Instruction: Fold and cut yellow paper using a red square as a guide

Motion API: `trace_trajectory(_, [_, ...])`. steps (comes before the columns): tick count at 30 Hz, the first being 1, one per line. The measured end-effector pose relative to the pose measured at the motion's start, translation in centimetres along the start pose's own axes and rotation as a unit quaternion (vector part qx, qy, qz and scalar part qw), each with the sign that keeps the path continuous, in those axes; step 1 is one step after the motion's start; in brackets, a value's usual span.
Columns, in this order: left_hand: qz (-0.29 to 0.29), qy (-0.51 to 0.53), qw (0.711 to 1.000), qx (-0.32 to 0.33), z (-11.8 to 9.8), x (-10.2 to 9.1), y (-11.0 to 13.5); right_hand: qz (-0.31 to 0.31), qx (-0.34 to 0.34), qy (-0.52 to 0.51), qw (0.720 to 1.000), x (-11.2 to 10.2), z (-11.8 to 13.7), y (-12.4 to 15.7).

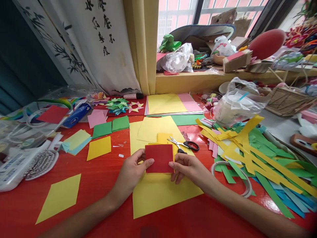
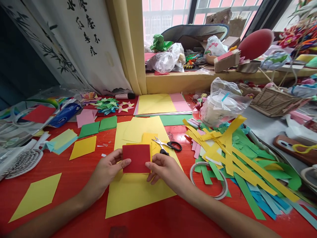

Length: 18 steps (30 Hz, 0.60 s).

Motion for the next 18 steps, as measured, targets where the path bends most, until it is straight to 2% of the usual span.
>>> trace_trajectory(5, [-0.036,-0.004,0.999,-0.009,0.1,-0.6,-0.1,0.011,-0.002,-0.037,0.999,0.4,0.0,0.0])
trace_trajectory(10, [-0.021,0.012,0.999,-0.041,0.4,-0.4,-0.1,0.005,-0.003,-0.031,0.999,0.3,0.1,-0.1])
trace_trajectory(13, [-0.042,-0.021,0.999,-0.017,0.2,-1.0,-0.4,0.006,-0.014,-0.038,0.999,0.3,0.4,-0.1])
trace_trajectory(18, [-0.063,-0.052,0.995,0.06,-0.8,-1.6,-1.0,0.003,-0.014,-0.045,0.999,0.2,0.5,0.0])
Point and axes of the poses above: each hand's wrist, its own y-axis away from the middle knuckle, its own x-axis out of the palm, z = x × y, the point moved 10 cm from there along -y, towards the middle knuckle, and after that the axes turned 4 degrees about -y, right-handed, at the moved point
